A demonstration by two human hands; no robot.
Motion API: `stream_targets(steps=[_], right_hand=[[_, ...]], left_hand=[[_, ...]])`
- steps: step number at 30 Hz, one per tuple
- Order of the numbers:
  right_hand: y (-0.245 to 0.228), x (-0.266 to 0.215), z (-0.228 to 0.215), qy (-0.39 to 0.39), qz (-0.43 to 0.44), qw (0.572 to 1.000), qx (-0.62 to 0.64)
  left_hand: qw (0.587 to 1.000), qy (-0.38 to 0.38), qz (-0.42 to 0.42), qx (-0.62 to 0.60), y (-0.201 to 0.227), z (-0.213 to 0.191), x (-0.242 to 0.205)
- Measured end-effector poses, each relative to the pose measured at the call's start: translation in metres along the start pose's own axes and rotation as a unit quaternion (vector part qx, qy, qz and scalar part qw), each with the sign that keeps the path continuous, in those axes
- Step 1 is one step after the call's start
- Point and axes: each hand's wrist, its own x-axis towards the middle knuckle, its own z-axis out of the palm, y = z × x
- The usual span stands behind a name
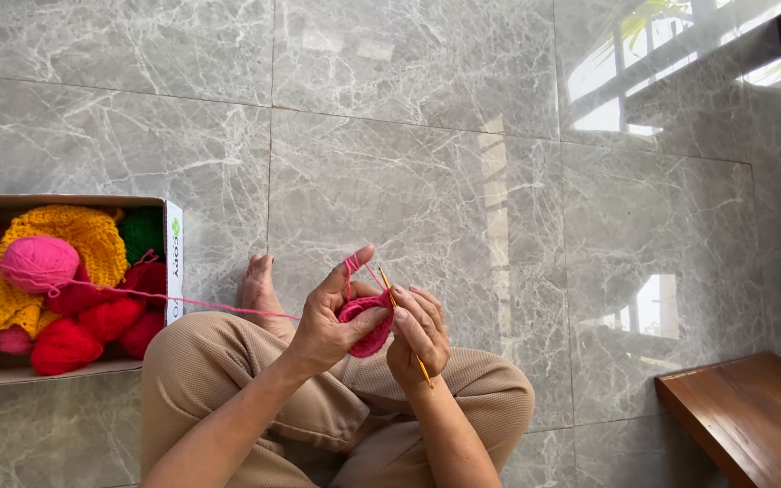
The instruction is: Crocheting a circular piece of fabric using pink yarn and a crochet hook while sitting on the floor.
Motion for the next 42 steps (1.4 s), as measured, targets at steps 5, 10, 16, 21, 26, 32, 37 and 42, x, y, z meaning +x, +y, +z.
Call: stream_targets(steps=[5, 10, 16, 21, 26, 32, 37, 42], right_hand=[[-0.007, -0.005, 0.005, 0.019, 0.048, 0.997, 0.058], [-0.010, -0.013, 0.007, 0.040, 0.086, 0.990, 0.100], [-0.021, -0.021, 0.009, 0.095, 0.301, 0.914, 0.253], [-0.001, -0.040, -0.005, 0.155, 0.499, 0.755, 0.396], [-0.007, -0.042, -0.005, 0.127, 0.451, 0.818, 0.333], [-0.026, -0.012, -0.006, -0.018, 0.242, 0.965, 0.101], [-0.031, -0.006, -0.007, -0.132, 0.119, 0.983, -0.051], [-0.027, -0.035, -0.007, -0.075, 0.156, 0.985, 0.024]], left_hand=[[0.999, 0.017, -0.031, 0.017, -0.002, -0.011, 0.004], [0.997, -0.019, -0.061, -0.035, -0.002, -0.012, 0.002], [0.997, -0.054, -0.049, -0.026, 0.012, -0.017, -0.012], [0.998, -0.014, -0.044, 0.031, 0.006, -0.022, -0.010], [0.998, 0.014, -0.041, 0.053, 0.011, -0.016, -0.010], [0.993, 0.028, -0.038, 0.104, 0.006, -0.013, -0.011], [0.991, 0.014, -0.021, 0.131, 0.010, -0.014, -0.009], [0.990, -0.014, -0.089, -0.110, 0.011, -0.011, -0.010]])
